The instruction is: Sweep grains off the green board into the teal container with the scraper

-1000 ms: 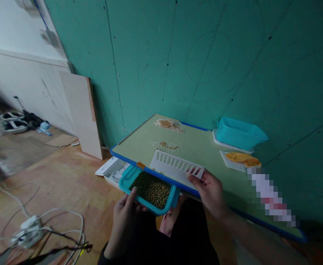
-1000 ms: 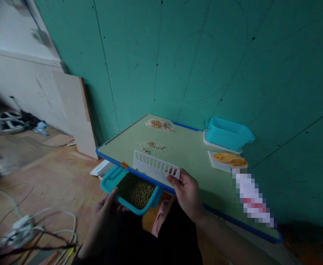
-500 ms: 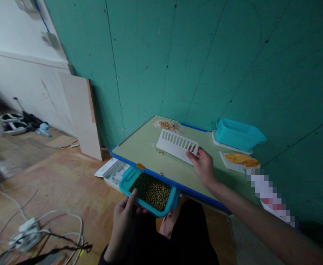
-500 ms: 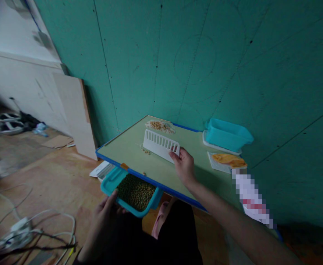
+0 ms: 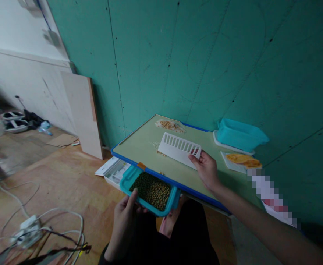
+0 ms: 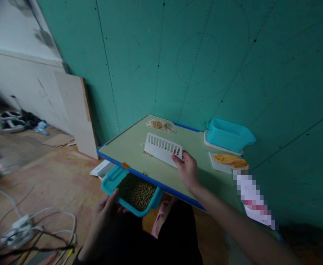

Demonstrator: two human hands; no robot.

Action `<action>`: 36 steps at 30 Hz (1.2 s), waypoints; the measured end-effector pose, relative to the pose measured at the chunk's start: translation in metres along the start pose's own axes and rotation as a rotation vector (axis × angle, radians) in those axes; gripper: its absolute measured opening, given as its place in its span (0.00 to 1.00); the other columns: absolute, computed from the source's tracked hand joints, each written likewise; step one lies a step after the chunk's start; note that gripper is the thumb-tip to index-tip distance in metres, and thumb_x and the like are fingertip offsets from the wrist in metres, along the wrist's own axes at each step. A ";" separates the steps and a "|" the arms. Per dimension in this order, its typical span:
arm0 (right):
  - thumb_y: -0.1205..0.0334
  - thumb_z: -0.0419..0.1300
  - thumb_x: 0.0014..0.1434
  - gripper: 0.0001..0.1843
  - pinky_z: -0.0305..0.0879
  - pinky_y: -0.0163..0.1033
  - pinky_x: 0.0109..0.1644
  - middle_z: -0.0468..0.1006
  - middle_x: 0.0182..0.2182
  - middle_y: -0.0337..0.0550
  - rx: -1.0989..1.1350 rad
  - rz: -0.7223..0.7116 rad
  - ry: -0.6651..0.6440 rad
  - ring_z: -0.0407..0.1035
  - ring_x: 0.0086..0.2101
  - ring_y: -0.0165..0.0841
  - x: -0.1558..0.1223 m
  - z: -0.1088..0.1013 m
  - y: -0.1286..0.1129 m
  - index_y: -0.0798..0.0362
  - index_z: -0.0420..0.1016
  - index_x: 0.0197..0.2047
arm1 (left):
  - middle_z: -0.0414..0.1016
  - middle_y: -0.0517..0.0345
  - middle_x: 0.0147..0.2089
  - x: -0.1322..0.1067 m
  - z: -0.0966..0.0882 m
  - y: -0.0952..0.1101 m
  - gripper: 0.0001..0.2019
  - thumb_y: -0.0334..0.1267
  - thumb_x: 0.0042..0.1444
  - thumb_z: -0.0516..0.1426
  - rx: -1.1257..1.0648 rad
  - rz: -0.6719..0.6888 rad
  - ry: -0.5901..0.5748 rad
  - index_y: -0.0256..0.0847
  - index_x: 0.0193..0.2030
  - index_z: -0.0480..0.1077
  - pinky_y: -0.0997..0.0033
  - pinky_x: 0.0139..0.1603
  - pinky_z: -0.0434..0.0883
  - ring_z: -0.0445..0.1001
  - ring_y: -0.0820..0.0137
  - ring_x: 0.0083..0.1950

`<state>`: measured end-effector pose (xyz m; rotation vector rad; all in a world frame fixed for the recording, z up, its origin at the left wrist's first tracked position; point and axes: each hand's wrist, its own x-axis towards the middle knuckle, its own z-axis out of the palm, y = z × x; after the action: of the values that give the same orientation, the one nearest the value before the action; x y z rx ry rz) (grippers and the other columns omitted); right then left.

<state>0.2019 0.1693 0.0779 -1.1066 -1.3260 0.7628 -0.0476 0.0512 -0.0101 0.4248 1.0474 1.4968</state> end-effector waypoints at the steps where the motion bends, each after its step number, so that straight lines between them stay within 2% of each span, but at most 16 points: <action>1: 0.50 0.67 0.53 0.19 0.70 0.44 0.48 0.83 0.40 0.47 0.000 0.007 0.001 0.77 0.40 0.40 -0.002 -0.002 0.000 0.53 0.76 0.43 | 0.68 0.64 0.16 0.000 0.000 0.000 0.17 0.49 0.49 0.67 -0.002 0.003 -0.007 0.37 0.24 0.72 0.78 0.20 0.65 0.70 0.74 0.18; 9: 0.48 0.68 0.51 0.21 0.70 0.45 0.48 0.83 0.39 0.49 0.003 0.085 0.030 0.77 0.40 0.41 -0.015 -0.013 -0.006 0.54 0.76 0.42 | 0.70 0.62 0.18 -0.003 0.002 0.001 0.16 0.49 0.50 0.66 0.006 -0.005 -0.004 0.36 0.27 0.73 0.78 0.22 0.66 0.71 0.73 0.21; 19: 0.48 0.69 0.49 0.19 0.71 0.45 0.47 0.83 0.37 0.47 0.017 0.099 -0.035 0.77 0.39 0.41 -0.023 -0.010 -0.010 0.53 0.77 0.39 | 0.69 0.64 0.17 -0.003 0.004 0.006 0.17 0.50 0.47 0.67 0.016 0.000 0.013 0.37 0.26 0.73 0.75 0.21 0.66 0.70 0.72 0.18; 23: 0.49 0.69 0.50 0.17 0.71 0.43 0.46 0.83 0.36 0.45 0.034 0.116 -0.076 0.77 0.38 0.40 -0.038 -0.010 -0.018 0.52 0.77 0.37 | 0.68 0.64 0.16 -0.003 0.004 0.008 0.17 0.50 0.46 0.67 0.018 0.032 0.058 0.39 0.24 0.71 0.74 0.21 0.68 0.71 0.71 0.19; 29: 0.49 0.68 0.52 0.15 0.72 0.42 0.44 0.83 0.36 0.45 0.053 0.173 -0.128 0.77 0.37 0.39 -0.063 -0.004 -0.029 0.52 0.78 0.37 | 0.68 0.64 0.14 -0.002 0.000 0.015 0.20 0.52 0.42 0.69 0.055 0.002 0.115 0.41 0.19 0.68 0.74 0.19 0.66 0.69 0.71 0.17; 32: 0.49 0.68 0.51 0.17 0.72 0.43 0.46 0.83 0.37 0.46 0.095 0.189 -0.083 0.77 0.39 0.40 -0.057 0.000 -0.027 0.52 0.78 0.39 | 0.66 0.65 0.13 -0.004 0.000 0.017 0.20 0.52 0.41 0.69 0.062 0.024 0.141 0.42 0.17 0.68 0.74 0.18 0.66 0.67 0.72 0.15; 36: 0.50 0.68 0.51 0.18 0.70 0.45 0.51 0.83 0.41 0.46 0.111 0.090 0.029 0.76 0.43 0.40 -0.025 0.006 -0.020 0.51 0.77 0.41 | 0.65 0.65 0.13 -0.007 0.002 0.016 0.19 0.51 0.43 0.69 0.046 0.039 0.142 0.43 0.17 0.69 0.74 0.17 0.65 0.67 0.72 0.16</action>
<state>0.1899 0.1409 0.0873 -1.0905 -1.2018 0.8729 -0.0538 0.0476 0.0061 0.3771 1.1931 1.5573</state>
